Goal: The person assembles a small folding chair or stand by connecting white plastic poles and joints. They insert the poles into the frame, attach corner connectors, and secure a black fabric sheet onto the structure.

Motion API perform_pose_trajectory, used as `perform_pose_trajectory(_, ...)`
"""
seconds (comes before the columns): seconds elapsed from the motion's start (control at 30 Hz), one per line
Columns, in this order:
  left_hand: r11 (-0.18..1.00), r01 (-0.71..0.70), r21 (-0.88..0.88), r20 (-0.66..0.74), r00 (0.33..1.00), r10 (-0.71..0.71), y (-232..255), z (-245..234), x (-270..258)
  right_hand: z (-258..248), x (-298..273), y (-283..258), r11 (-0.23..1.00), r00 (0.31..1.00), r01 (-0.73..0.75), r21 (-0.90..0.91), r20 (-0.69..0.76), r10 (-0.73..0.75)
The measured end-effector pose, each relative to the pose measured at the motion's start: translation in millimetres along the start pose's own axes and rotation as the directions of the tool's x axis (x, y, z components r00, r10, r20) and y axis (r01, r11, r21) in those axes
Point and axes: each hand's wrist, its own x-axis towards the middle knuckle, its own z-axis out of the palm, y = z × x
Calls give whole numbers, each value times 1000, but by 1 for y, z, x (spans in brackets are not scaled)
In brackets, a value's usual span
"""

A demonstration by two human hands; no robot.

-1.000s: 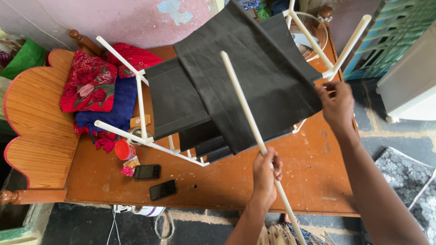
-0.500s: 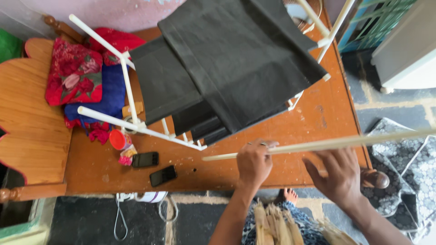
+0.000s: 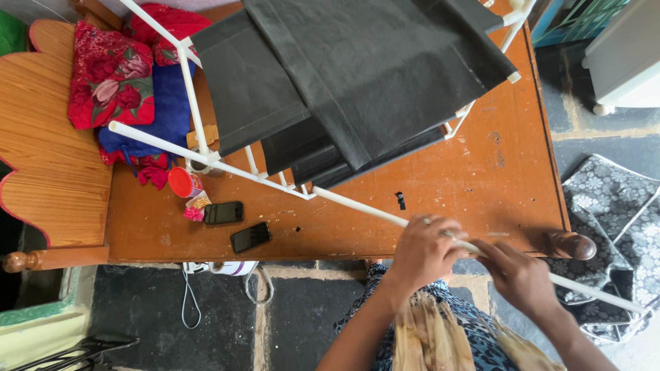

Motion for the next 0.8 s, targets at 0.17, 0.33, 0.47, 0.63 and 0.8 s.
perform_pose_trajectory(0.17, 917, 260, 302, -574, 818, -43, -30, -31, -9, 13, -46, 49, 975, 990, -95, 199, -84, 114)
perform_pose_trajectory(0.33, 901, 407, -147, -466, 775, -426, -68, -38, -23, 27, -53, 63, 967, 990, -107, 232, -70, 126)
perform_pose_trajectory(0.47, 723, 495, -482, -253, 711, -656, -71, -11, -25, 39, -30, 46, 958, 993, 20, 286, -118, 14)
perform_pose_trajectory(0.63, 848, 460, -263, -530, 666, -525, -90, -11, -8, 36, -11, 19, 983, 996, -42, 176, -67, 55)
perform_pose_trajectory(0.8, 783, 432, 448, -629, 775, -67, -119, -47, 20, 33, -6, 6, 976, 993, -51, 210, -98, 73)
